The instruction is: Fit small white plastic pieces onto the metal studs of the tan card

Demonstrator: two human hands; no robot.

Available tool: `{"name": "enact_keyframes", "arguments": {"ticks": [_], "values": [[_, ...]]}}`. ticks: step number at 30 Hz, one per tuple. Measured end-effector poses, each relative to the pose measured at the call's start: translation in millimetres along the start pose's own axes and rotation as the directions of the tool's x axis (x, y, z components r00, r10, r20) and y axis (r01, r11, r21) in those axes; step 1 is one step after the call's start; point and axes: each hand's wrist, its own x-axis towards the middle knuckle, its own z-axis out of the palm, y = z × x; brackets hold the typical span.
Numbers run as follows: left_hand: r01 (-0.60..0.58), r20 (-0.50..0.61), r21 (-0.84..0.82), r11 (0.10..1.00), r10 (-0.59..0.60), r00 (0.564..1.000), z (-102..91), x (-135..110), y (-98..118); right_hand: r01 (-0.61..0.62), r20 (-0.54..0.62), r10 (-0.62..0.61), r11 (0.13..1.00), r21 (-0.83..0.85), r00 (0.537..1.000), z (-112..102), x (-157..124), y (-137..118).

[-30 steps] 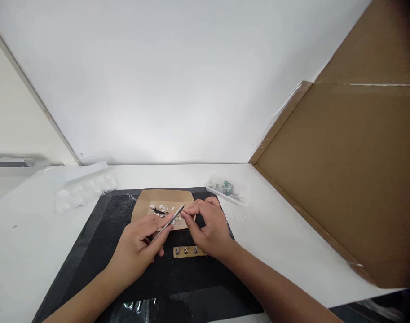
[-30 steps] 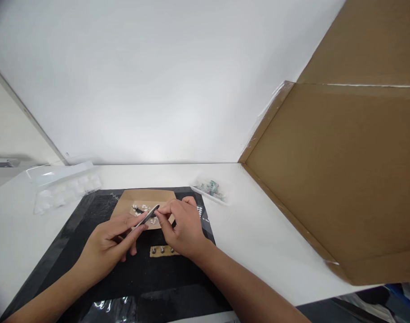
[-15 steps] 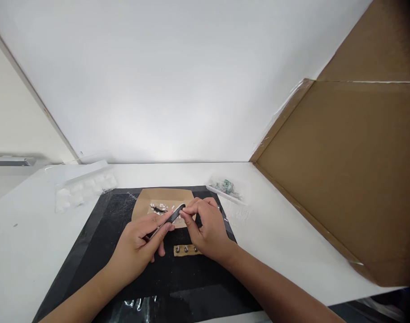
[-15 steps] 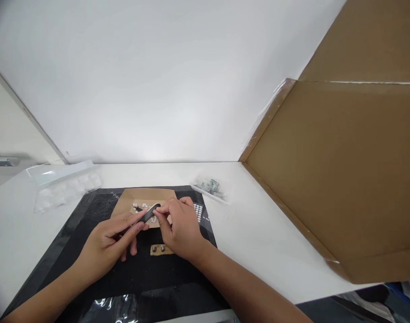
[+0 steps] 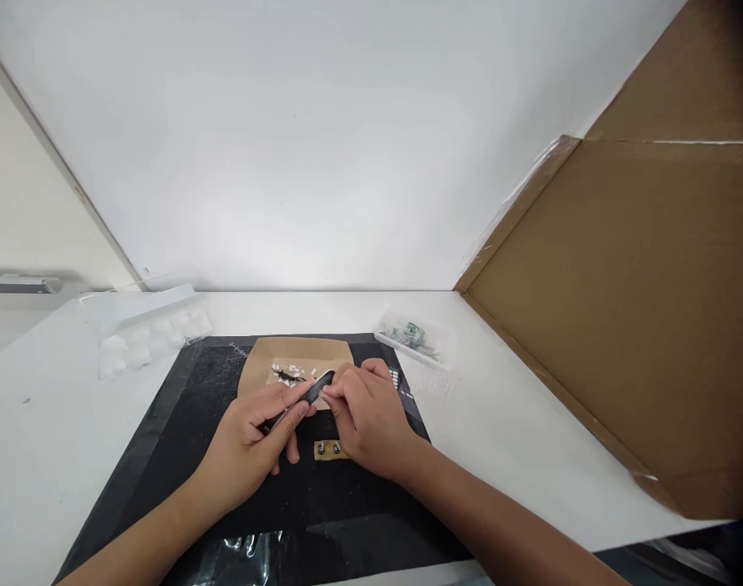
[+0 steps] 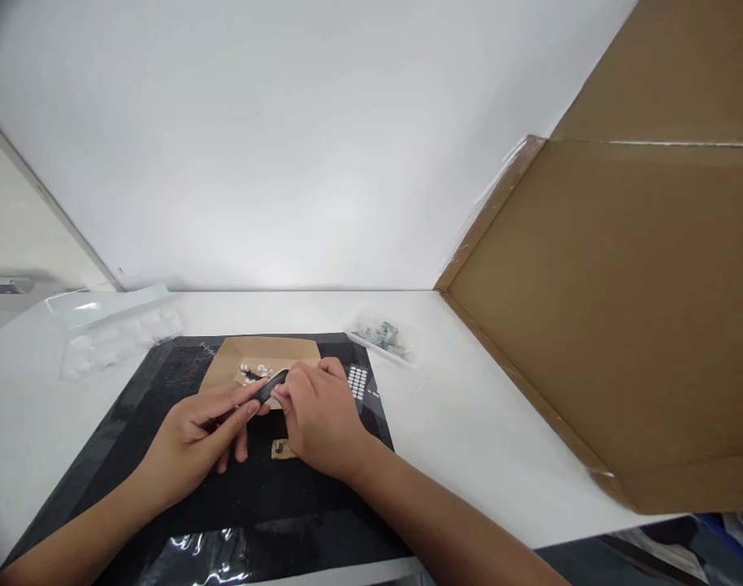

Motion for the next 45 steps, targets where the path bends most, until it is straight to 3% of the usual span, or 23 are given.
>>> {"name": "enact_keyframes", "arguments": {"ticks": [5,9,13,17,20,25,28,39,43,45], "values": [[0.0,-0.007,-0.04,0.999,-0.001,1.0,-0.1,1,5,-0.024,-0.063,0.021,0.999,-0.048,0.998,0,1,1],[0.013,-0.005,-0.066,0.998,-0.014,1.0,0.3,1,7,0.036,-0.032,-0.037,0.999,-0.027,0.999,1,1,0],[0.054,-0.02,-0.063,0.997,-0.055,0.998,0.4,1,7,-0.005,-0.087,-0.001,0.997,-0.072,0.996,3,1,-1],[0.066,-0.026,-0.081,0.995,-0.068,0.997,0.1,0,8,0.037,-0.078,-0.041,0.997,-0.062,0.996,6,1,-3],[0.085,-0.035,-0.077,0.993,-0.088,0.995,-0.1,-1,9,-0.006,-0.128,-0.002,0.998,-0.063,0.992,8,1,-4],[0.08,-0.051,-0.067,0.995,-0.083,0.995,0.3,0,11,0.061,-0.073,-0.067,0.994,-0.086,0.995,8,3,-7],[0.069,-0.054,-0.049,0.996,-0.072,0.996,0.9,0,12,0.005,-0.106,-0.013,0.997,-0.082,0.994,7,4,-7],[0.035,-0.051,-0.006,0.999,-0.036,0.998,2.2,-3,11,0.015,-0.05,-0.015,1.0,-0.006,0.999,5,6,-8],[0.023,-0.065,0.008,1.0,-0.022,0.998,2.4,-2,8,-0.02,-0.092,0.019,1.0,-0.008,0.996,6,6,-11],[0.01,-0.061,0.01,1.0,-0.01,0.998,2.4,-3,8,0.003,-0.04,-0.002,1.0,0.017,0.999,5,7,-11]]}}
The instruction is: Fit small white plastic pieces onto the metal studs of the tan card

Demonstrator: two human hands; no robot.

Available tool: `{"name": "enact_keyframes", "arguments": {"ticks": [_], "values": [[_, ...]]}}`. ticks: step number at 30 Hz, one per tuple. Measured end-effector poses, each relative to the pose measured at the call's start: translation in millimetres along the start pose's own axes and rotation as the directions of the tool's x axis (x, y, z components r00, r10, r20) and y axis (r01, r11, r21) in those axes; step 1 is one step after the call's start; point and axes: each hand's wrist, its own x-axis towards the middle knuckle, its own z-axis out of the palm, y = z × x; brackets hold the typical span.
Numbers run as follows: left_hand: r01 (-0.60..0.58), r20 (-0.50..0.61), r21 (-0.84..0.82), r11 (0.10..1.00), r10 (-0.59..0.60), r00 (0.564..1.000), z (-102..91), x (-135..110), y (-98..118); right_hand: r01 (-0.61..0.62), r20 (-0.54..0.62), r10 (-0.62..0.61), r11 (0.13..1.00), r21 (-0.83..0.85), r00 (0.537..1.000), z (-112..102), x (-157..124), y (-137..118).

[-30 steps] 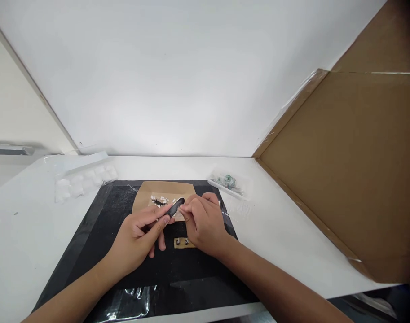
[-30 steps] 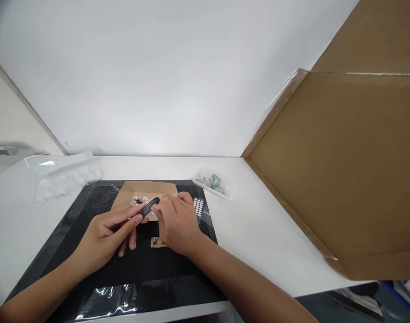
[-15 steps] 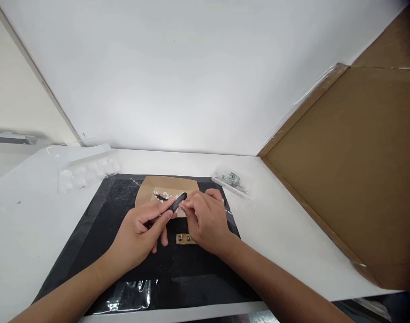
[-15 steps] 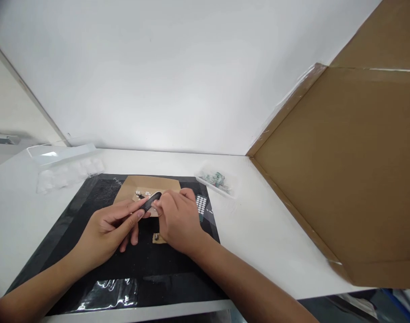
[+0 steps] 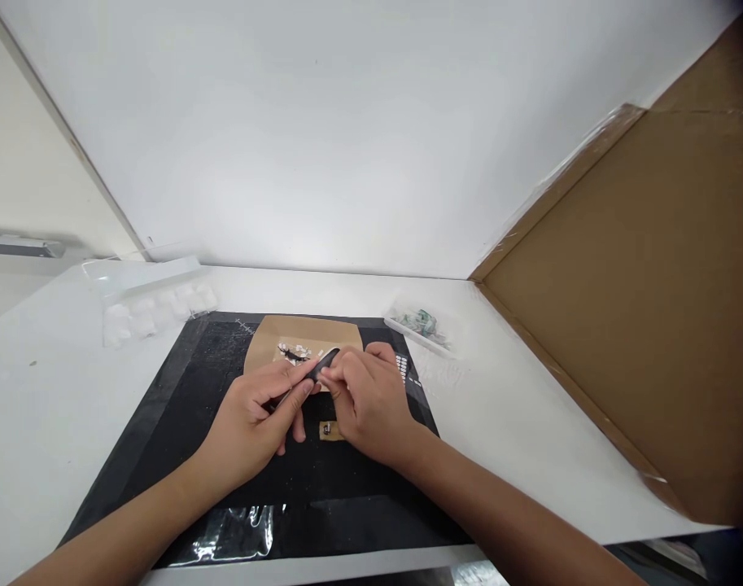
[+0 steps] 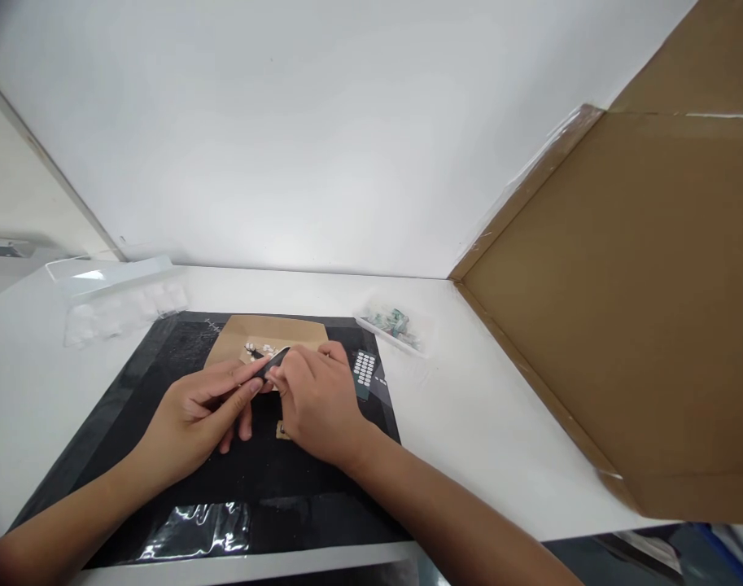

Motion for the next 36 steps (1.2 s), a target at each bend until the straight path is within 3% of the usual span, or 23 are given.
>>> {"name": "enact_keyframes", "arguments": {"ticks": [7,13,16,20,26,36], "values": [[-0.172,-0.019,0.111,0.979,0.175,0.984,-2.0,3,4,-0.055,-0.103,0.059,0.998,0.037,0.993,-3,2,8],[-0.42,-0.016,0.357,0.834,0.455,0.89,-4.8,8,0,-0.108,-0.055,0.113,0.991,0.083,0.992,-7,-1,14],[-0.475,0.023,0.429,0.768,0.516,0.856,-6.8,10,-3,-0.105,-0.02,0.107,0.989,0.107,0.994,-9,-3,16],[-0.477,0.061,0.563,0.675,0.542,0.838,-13.5,13,-11,-0.153,-0.056,0.162,0.978,0.138,0.985,-14,-3,20],[-0.46,0.16,0.756,0.467,0.548,0.821,-24.8,21,-19,-0.213,-0.09,0.226,0.968,0.13,0.97,-20,-3,24],[-0.412,0.188,0.795,0.445,0.466,0.865,-23.3,25,-28,-0.219,-0.041,0.229,0.962,0.161,0.973,-21,-4,26]]}}
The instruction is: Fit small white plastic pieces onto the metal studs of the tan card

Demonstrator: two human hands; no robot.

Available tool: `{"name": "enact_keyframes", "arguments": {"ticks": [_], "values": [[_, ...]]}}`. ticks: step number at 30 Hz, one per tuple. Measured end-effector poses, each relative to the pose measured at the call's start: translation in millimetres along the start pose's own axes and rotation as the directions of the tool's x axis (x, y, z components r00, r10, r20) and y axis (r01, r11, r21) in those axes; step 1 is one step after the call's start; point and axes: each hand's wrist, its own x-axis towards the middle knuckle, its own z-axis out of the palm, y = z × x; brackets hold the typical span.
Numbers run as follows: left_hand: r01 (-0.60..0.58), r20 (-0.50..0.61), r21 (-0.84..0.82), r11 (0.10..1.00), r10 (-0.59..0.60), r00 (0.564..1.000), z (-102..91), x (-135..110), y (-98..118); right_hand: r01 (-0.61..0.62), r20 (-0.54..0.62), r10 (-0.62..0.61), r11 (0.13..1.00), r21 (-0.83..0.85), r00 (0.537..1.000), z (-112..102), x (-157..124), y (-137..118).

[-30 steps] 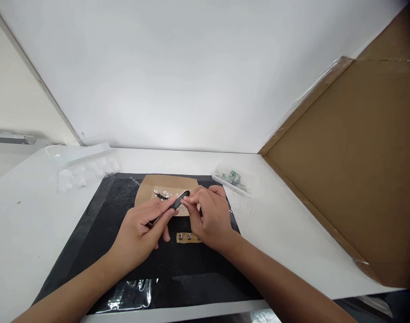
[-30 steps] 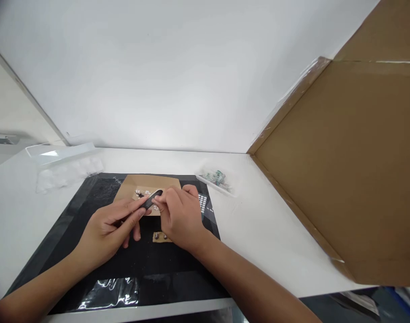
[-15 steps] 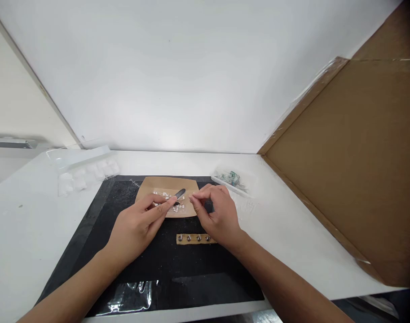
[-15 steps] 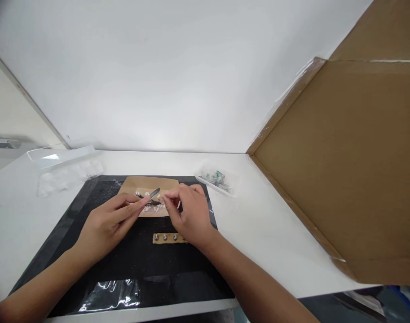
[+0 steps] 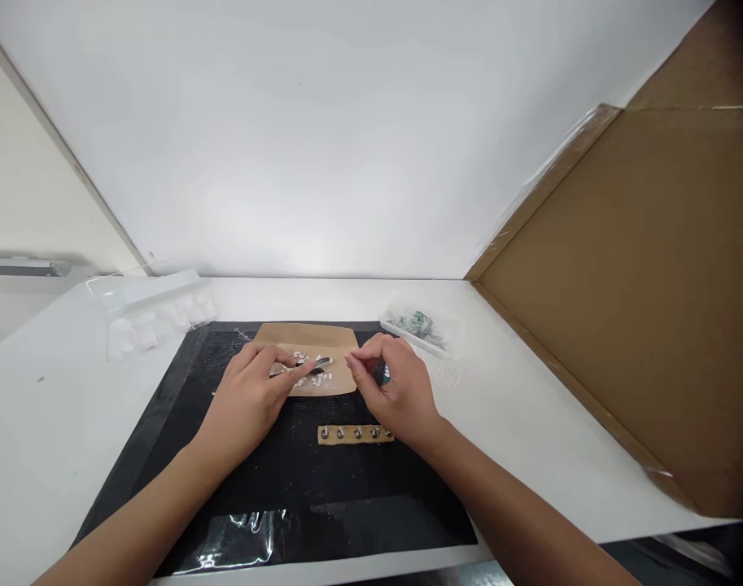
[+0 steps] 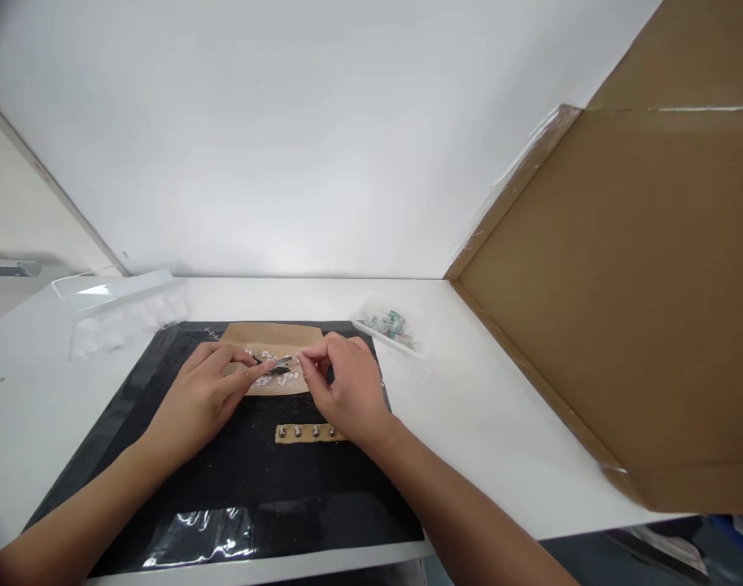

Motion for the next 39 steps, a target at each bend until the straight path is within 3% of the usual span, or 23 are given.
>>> {"name": "enact_keyframes", "arguments": {"ticks": [8,13,17,24,32,39], "values": [[0.072,-0.015,0.087,0.994,-0.071,0.997,-2.2,0,3,-0.054,0.04,0.053,0.998,0.044,0.998,6,-3,1],[-0.049,-0.12,-0.172,0.984,0.028,0.992,-11.7,4,9,-0.06,0.041,0.058,0.997,0.042,0.997,6,-4,3],[-0.058,-0.133,-0.366,0.929,0.009,0.991,-13.5,6,17,0.023,0.09,-0.028,0.998,0.055,0.996,4,-4,2],[0.128,0.022,-0.58,0.804,-0.141,0.99,-13.3,4,32,0.132,0.106,-0.141,0.988,0.085,0.984,5,-5,-8],[0.333,0.125,-0.677,0.656,-0.343,0.931,-15.6,1,38,0.207,0.012,-0.208,0.978,0.036,0.978,8,-7,-7],[0.365,0.137,-0.703,0.611,-0.386,0.912,-17.6,0,42,0.296,-0.021,-0.297,0.954,-0.044,0.955,5,-8,-6]]}}
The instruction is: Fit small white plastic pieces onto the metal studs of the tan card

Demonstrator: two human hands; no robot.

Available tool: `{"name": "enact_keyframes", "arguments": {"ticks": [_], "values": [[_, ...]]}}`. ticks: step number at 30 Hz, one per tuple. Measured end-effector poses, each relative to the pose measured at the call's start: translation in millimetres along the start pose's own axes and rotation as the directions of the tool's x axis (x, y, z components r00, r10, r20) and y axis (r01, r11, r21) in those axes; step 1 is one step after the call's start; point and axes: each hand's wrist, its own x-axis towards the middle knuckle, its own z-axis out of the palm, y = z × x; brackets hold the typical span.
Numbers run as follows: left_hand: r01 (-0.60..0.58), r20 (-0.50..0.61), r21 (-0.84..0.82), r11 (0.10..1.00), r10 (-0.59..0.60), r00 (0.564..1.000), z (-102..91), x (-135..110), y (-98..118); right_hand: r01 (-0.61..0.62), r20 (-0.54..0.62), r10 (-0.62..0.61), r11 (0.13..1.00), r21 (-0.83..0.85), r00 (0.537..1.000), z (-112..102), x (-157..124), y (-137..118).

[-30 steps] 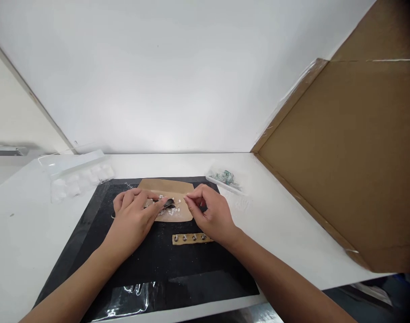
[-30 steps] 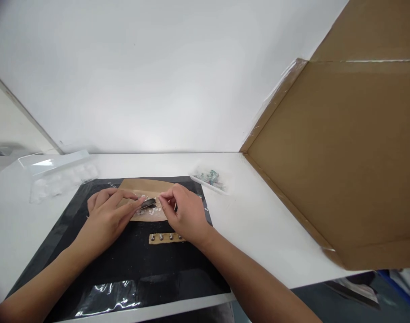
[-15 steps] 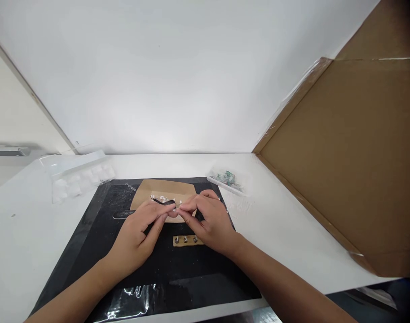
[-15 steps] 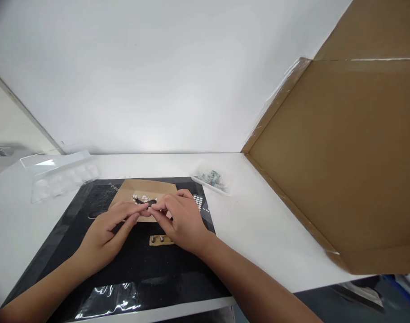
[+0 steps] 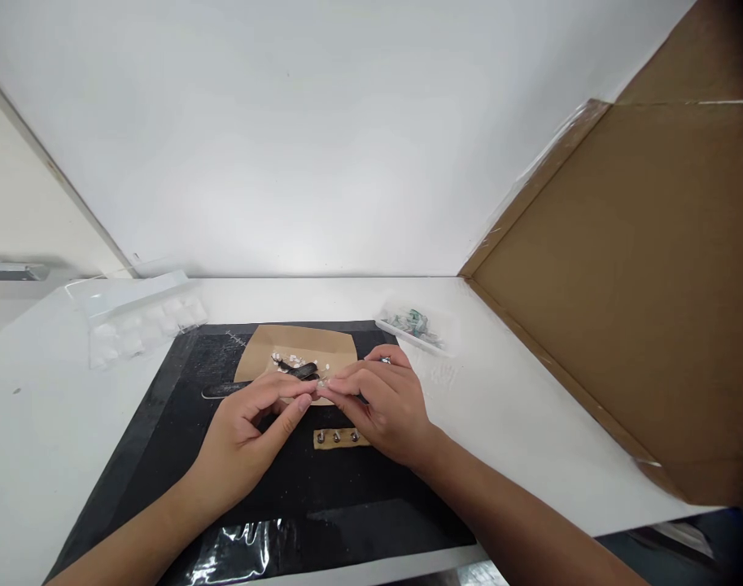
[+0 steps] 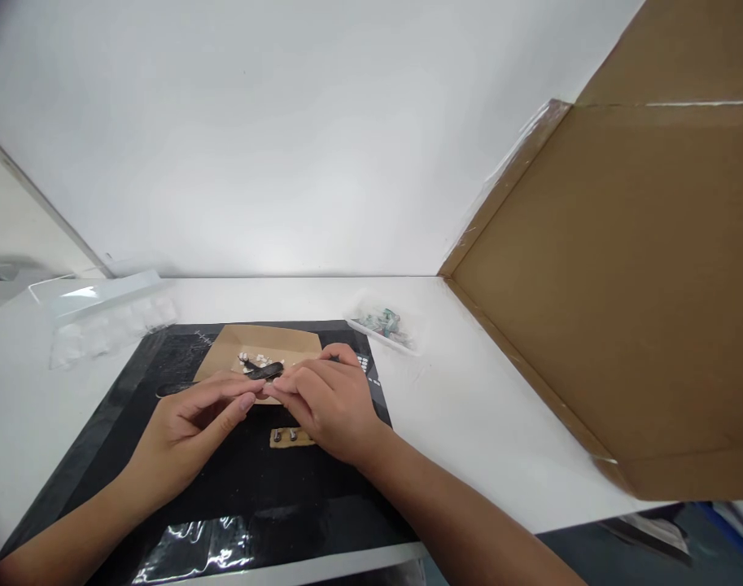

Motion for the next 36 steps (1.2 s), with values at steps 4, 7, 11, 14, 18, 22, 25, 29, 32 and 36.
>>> {"name": "enact_keyframes", "arguments": {"ticks": [4,7,11,14,18,22,25,29,32,36], "values": [[-0.007,0.0,-0.034,0.999,0.007,1.0,-0.6,-0.1,-0.2,0.055,0.024,-0.054,0.998,-0.015,0.998,-2.7,0.3,1.3],[0.01,-0.004,-0.067,0.998,-0.01,1.0,-0.9,0.3,-0.8,0.087,0.03,-0.087,0.996,0.002,0.996,-3.9,2.7,1.4],[0.031,-0.003,-0.1,0.995,-0.031,1.0,-1.0,0.4,-2.2,0.121,0.014,-0.121,0.993,0.0,0.993,-5.6,5.7,1.5],[0.051,0.038,-0.114,0.992,-0.047,0.998,-1.6,0.2,-2.4,0.134,0.025,-0.134,0.991,0.004,0.991,-6.9,5.7,2.7],[0.109,0.092,-0.092,0.99,-0.101,0.991,-2.7,1.0,-0.9,0.165,0.02,-0.165,0.986,0.013,0.986,-7.2,4.7,5.0],[0.152,0.116,-0.098,0.984,-0.14,0.983,-3.4,2.1,-0.9,0.182,0.021,-0.183,0.983,0.032,0.983,-7.2,5.1,5.9],[0.197,0.15,-0.123,0.973,-0.178,0.972,-3.5,2.1,-1.6,0.182,0.029,-0.182,0.983,0.001,0.983,-7.4,5.8,4.9],[0.238,0.134,-0.164,0.957,-0.217,0.967,-2.5,2.5,0.6,0.18,-0.015,-0.181,0.983,-0.04,0.983,-7.1,5.0,3.5],[0.251,0.137,-0.195,0.948,-0.228,0.964,-1.4,4.2,3.9,0.212,-0.005,-0.212,0.976,-0.054,0.977,-7.2,3.4,4.0],[0.278,0.178,-0.236,0.931,-0.239,0.954,-1.4,5.6,6.7,0.215,0.012,-0.215,0.977,-0.01,0.977,-8.3,2.5,4.1]]}}
